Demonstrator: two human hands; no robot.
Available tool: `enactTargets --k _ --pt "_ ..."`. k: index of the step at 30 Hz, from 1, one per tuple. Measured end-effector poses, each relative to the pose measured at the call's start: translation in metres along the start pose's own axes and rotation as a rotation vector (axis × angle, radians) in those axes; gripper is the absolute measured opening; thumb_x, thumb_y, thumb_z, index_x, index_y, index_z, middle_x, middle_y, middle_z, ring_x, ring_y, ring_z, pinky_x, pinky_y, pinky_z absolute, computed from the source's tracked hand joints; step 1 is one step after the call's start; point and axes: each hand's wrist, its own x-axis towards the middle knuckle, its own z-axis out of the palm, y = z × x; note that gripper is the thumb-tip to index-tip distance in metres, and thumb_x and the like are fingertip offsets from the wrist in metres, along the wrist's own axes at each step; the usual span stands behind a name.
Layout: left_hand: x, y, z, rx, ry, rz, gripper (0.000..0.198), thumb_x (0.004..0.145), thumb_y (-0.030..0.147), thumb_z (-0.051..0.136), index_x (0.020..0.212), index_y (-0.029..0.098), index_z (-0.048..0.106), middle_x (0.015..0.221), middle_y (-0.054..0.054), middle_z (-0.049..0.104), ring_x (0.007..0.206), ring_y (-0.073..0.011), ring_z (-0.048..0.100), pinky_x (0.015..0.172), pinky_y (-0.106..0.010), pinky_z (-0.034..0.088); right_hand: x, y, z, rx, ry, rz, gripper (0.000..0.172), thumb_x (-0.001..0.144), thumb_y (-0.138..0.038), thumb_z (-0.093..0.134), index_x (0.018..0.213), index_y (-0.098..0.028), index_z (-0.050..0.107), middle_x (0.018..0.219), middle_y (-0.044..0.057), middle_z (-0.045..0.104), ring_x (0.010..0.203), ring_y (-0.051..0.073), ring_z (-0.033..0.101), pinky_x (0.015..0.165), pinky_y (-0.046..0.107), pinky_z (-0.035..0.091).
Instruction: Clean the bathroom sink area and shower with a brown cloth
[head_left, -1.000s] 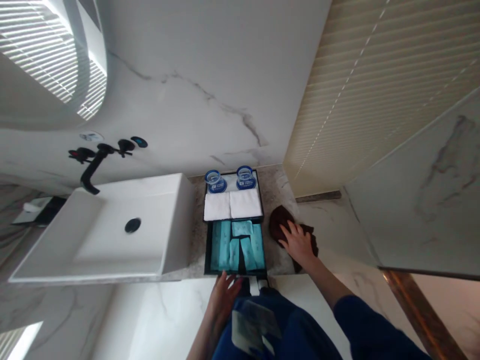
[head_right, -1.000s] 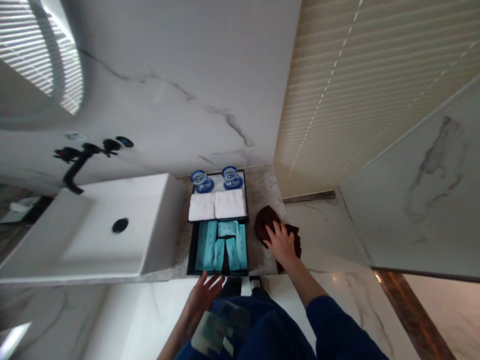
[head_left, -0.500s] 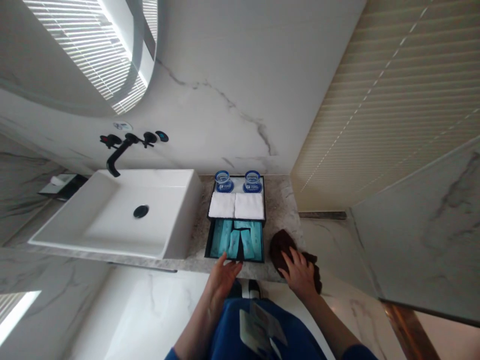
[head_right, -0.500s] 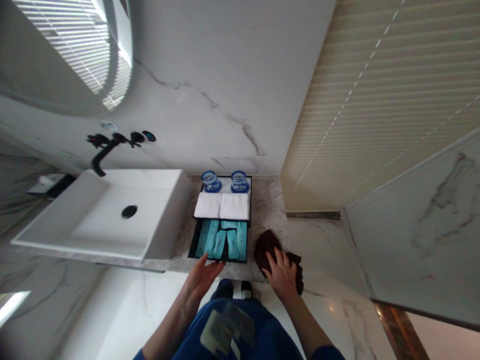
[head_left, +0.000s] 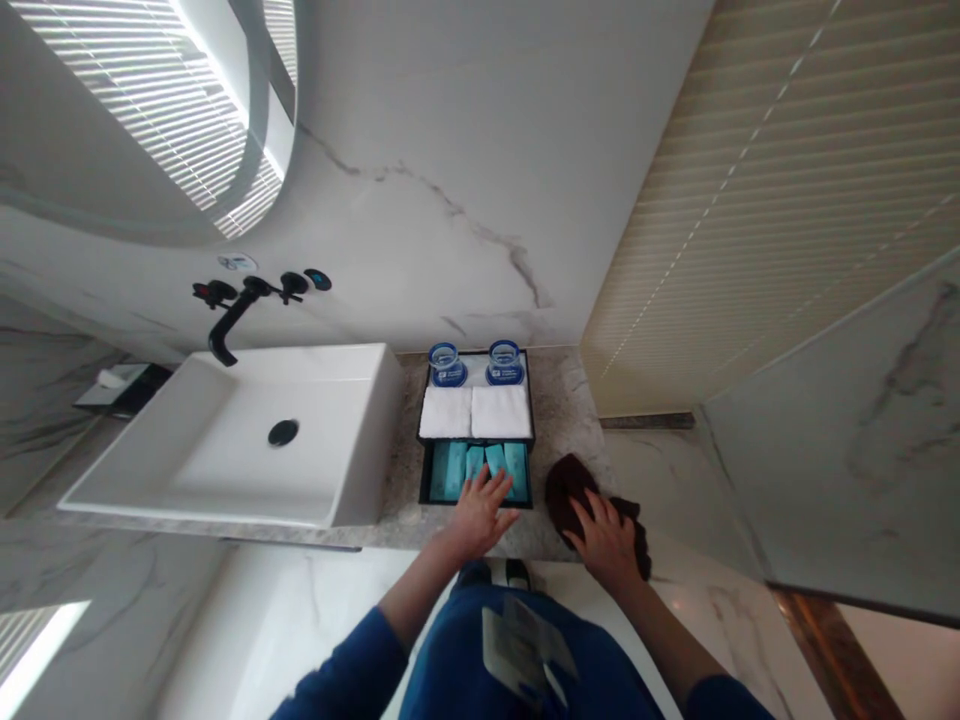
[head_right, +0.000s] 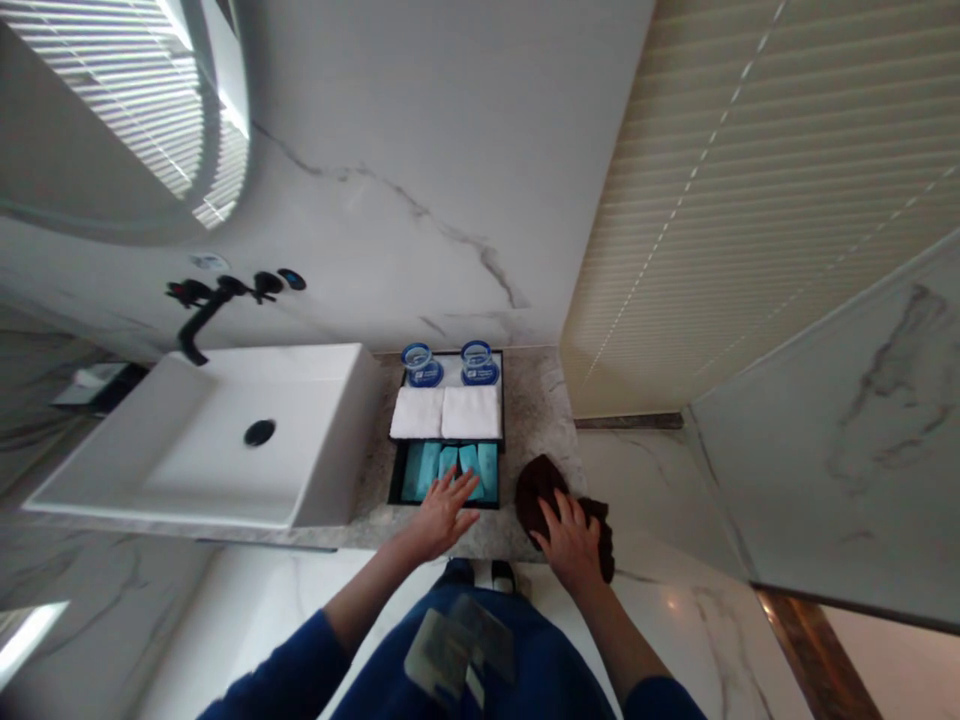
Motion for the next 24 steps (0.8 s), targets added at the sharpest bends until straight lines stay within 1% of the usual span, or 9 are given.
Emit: enactTargets --k 2,3,6,11,13,16,18,21,24 --pt "0.018 -0.002 0.003 0.293 -0.127 0.051 0.066 0.087 0.054 0.040 0.141 0.018 0.031 0.148 -0.011 0.033 0.140 -0.0366 0.011 0.110 -0.064 0.013 0.000 -0.001 0.000 -0.003 0.002 0.002 0.045 0.088 -0.041 0.047 0.131 -0.027 0.049 0.142 0.010 0.042 0.124 0.030 0.039 0.089 0.047 0.035" --pt "0.024 -0.004 0.005 0.339 -0.157 0.044 0.068 0.087 0.056 0.038 0.141 0.017 0.030 0.147 -0.012 0.034 0.139 -0.0388 0.013 0.108 -0.066 0.015 0.000 -0.001 -0.001 -0.005 0.000 0.004 0.045 0.088 -0.041 0.048 0.131 -0.028 0.049 0.142 0.010 0.042 0.124 0.030 0.039 0.089 0.047 0.035" --pt "0.029 -0.015 0.007 0.374 -0.184 0.054 0.072 0.086 0.060 0.037 0.140 0.014 0.032 0.146 -0.014 0.035 0.138 -0.0405 0.015 0.108 -0.064 0.018 0.001 -0.003 -0.003 -0.003 -0.005 0.016 0.044 0.088 -0.040 0.048 0.130 -0.028 0.050 0.142 0.010 0.042 0.123 0.030 0.039 0.090 0.048 0.035" --pt "0.022 -0.026 0.003 0.432 -0.225 0.080 0.071 0.086 0.061 0.034 0.135 0.010 0.041 0.145 -0.016 0.036 0.139 -0.0357 0.018 0.113 -0.050 0.019 0.003 -0.004 -0.008 0.017 -0.018 0.036 0.045 0.087 -0.041 0.049 0.129 -0.028 0.051 0.141 0.009 0.044 0.122 0.029 0.040 0.091 0.047 0.034" --pt "0.021 -0.026 0.001 0.447 -0.222 0.069 0.071 0.086 0.061 0.034 0.137 0.011 0.039 0.147 -0.017 0.033 0.139 -0.0344 0.018 0.114 -0.047 0.020 0.003 -0.005 -0.008 0.016 -0.023 0.047 0.044 0.087 -0.041 0.049 0.129 -0.028 0.051 0.141 0.009 0.044 0.123 0.030 0.040 0.090 0.048 0.035" --pt "0.020 -0.027 -0.001 0.469 -0.186 0.025 0.073 0.086 0.063 0.033 0.142 0.015 0.029 0.151 -0.017 0.021 0.140 -0.0353 0.013 0.112 -0.052 0.021 0.003 -0.004 -0.005 0.010 -0.017 0.047 0.045 0.087 -0.042 0.048 0.129 -0.028 0.051 0.141 0.009 0.043 0.123 0.029 0.039 0.089 0.047 0.035" --pt "0.017 -0.028 -0.002 0.486 -0.165 -0.007 0.078 0.083 0.063 0.040 0.143 0.014 0.024 0.152 -0.020 0.015 0.140 -0.0365 0.009 0.110 -0.055 0.021 0.002 -0.004 -0.002 0.003 -0.010 0.041 0.045 0.087 -0.042 0.047 0.130 -0.028 0.050 0.142 0.009 0.042 0.123 0.030 0.038 0.090 0.048 0.035" --pt "0.009 -0.032 -0.001 0.514 -0.150 -0.025 0.073 0.080 0.043 0.059 0.141 0.015 0.030 0.151 -0.019 0.020 0.140 -0.0344 0.014 0.110 -0.050 0.025 0.002 -0.002 0.001 -0.006 -0.013 0.037 0.046 0.087 -0.043 0.046 0.130 -0.028 0.050 0.142 0.009 0.041 0.124 0.030 0.038 0.090 0.048 0.035" --pt "0.003 -0.037 0.002 0.538 -0.113 -0.049 0.049 0.082 0.015 0.050 0.130 0.020 0.047 0.134 -0.014 0.047 0.128 -0.0306 0.039 0.102 -0.045 0.037 0.002 -0.002 0.003 -0.009 -0.016 0.037 0.045 0.087 -0.043 0.046 0.130 -0.028 0.050 0.142 0.009 0.042 0.123 0.030 0.038 0.090 0.048 0.035"
